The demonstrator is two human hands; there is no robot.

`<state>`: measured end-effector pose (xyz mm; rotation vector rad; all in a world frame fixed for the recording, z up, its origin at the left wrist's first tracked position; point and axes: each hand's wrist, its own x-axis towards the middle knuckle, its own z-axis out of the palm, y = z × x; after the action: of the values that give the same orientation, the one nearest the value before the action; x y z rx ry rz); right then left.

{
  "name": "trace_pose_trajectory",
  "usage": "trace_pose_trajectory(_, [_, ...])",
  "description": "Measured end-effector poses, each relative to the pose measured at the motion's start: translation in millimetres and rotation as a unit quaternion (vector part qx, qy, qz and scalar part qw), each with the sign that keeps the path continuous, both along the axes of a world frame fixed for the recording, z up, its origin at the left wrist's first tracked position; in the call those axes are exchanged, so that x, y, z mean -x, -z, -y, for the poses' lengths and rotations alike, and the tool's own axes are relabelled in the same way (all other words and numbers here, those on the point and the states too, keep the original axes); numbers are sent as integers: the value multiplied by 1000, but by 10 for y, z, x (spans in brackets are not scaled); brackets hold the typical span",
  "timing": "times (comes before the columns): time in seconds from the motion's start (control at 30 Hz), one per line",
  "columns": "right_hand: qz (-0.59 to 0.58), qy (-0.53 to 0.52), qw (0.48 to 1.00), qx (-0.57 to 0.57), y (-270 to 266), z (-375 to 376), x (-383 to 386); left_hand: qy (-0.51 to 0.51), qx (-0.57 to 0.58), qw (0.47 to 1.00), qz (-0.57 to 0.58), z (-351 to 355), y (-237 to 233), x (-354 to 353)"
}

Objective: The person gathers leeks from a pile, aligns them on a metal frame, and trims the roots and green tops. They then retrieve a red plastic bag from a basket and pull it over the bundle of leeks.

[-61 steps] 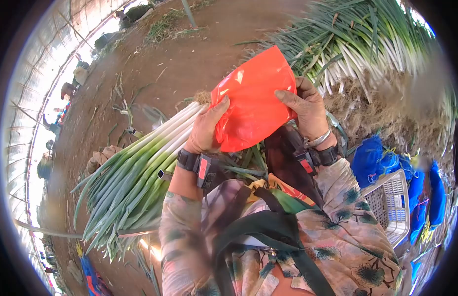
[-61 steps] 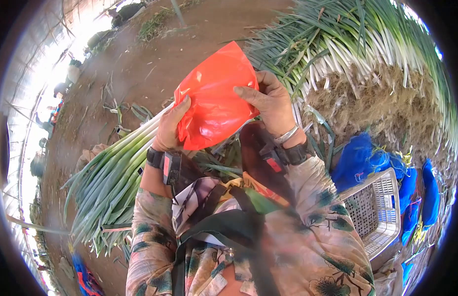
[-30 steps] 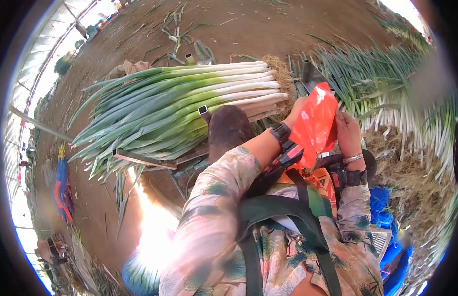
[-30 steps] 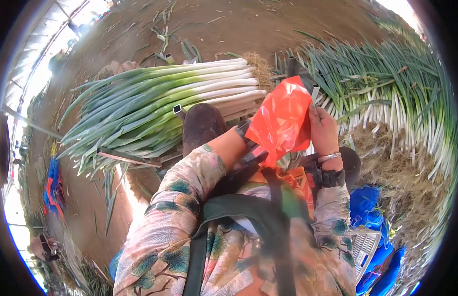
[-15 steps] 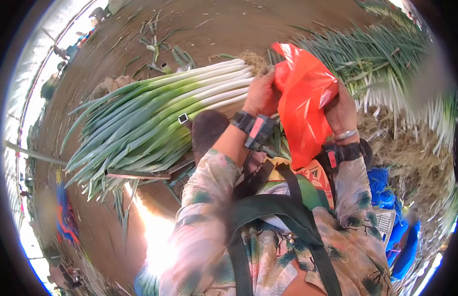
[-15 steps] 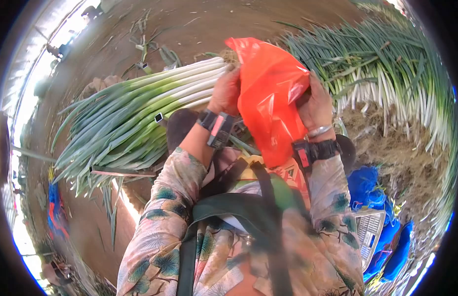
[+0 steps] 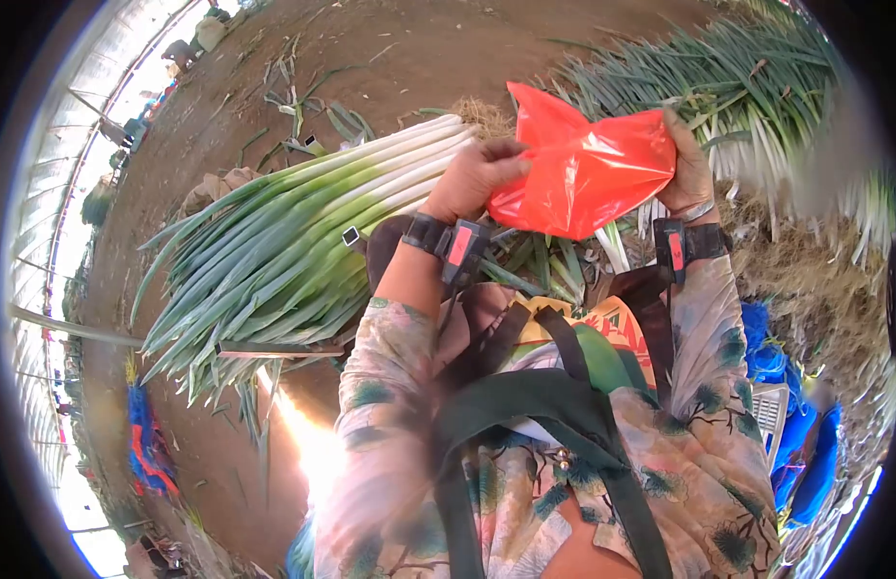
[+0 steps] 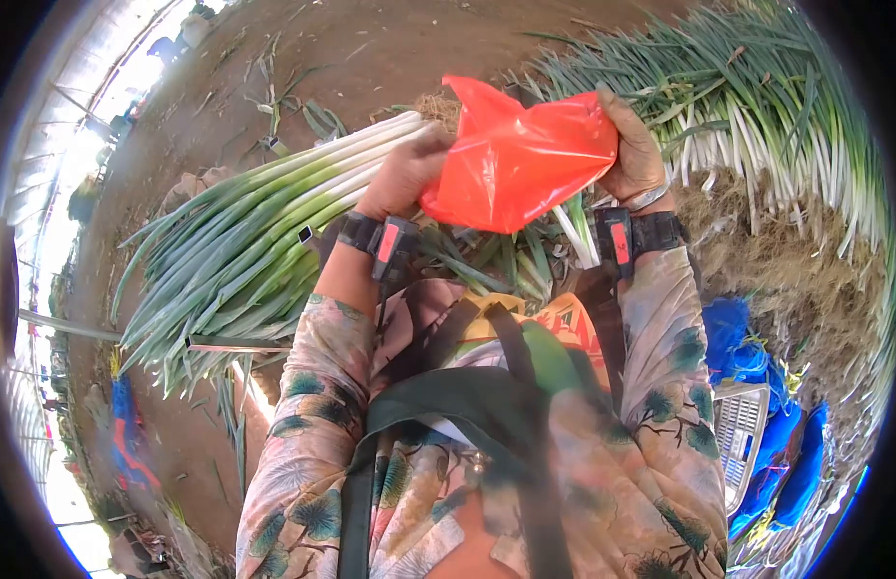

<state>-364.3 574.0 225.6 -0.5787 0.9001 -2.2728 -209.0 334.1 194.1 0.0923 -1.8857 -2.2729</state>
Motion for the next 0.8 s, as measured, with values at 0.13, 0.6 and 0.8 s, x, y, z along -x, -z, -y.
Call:
trace_pose_trajectory(0.13, [-86,-53,973,-207,541,-146,264,96,261,951,137,-98,695,112])
trace_pose_trajectory(0.6, [-202,101,760,-609,2671,357,651,-56,379,876,293,271,1809,769])
trace_pose_trajectory(0.8, [-127,148,819,-539,3253,1071,975,-82,312,904,279,604,1248,1292])
